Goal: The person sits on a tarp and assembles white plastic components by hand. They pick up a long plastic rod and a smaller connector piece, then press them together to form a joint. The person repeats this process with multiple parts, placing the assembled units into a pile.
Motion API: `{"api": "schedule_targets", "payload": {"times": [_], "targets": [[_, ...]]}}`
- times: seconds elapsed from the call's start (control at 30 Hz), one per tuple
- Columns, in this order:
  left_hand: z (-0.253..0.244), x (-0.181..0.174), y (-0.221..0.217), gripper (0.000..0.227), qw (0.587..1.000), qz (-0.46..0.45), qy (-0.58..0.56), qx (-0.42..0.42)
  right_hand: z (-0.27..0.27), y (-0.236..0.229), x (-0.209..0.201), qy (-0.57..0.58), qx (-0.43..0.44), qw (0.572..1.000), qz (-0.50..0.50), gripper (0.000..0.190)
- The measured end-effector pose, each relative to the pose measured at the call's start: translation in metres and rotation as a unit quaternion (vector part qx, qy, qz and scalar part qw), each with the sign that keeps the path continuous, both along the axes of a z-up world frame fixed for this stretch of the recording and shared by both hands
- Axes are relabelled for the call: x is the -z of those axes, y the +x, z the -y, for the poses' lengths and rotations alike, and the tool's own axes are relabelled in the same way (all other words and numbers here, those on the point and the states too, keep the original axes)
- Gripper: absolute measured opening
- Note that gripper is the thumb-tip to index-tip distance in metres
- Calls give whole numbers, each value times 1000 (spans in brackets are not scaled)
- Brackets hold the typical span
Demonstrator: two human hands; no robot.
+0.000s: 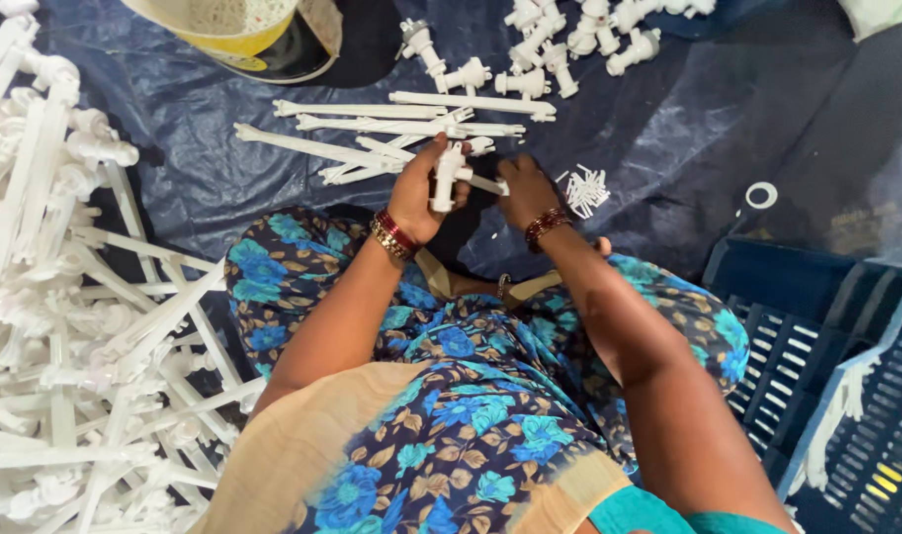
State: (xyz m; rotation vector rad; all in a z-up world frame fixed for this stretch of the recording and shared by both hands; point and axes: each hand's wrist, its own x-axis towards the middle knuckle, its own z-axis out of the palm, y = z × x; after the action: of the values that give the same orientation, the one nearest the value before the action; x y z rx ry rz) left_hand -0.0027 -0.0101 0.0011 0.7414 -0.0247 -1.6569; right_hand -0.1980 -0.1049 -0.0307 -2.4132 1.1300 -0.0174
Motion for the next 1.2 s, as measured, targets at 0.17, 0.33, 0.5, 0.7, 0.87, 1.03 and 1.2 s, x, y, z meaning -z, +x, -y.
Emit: {"api": "schedule_targets", "payload": {"times": [0.17, 0.33, 0.5, 0.7, 0.87, 1.03, 1.2], "targets": [[-1, -15, 11, 40, 993, 76, -35, -81, 38, -21, -68, 219, 132, 957, 135, 45], [-7, -16, 8, 35, 982, 46, -141, -119, 33, -78, -210, 77, 62, 916, 390, 32], [-5, -14, -15, 31, 979, 115, -165, -13, -2, -78, -234, 75, 113, 824, 550, 38], [-16, -12, -36, 33, 901, 368, -215, 74, -10, -51, -177, -63, -1, 985, 163, 38], [-17, -11, -39, 34, 830, 498, -247, 54, -19, -41, -152, -2, -54, 986, 157, 44], [-15, -14, -36, 40, 835, 486, -254, 43, -22, -27, -144, 72, -25, 983, 169, 44], [-19, -5, -38, 37, 812, 522, -259, 28, -30, -29, -134, 31, -71, 977, 201, 34]]}}
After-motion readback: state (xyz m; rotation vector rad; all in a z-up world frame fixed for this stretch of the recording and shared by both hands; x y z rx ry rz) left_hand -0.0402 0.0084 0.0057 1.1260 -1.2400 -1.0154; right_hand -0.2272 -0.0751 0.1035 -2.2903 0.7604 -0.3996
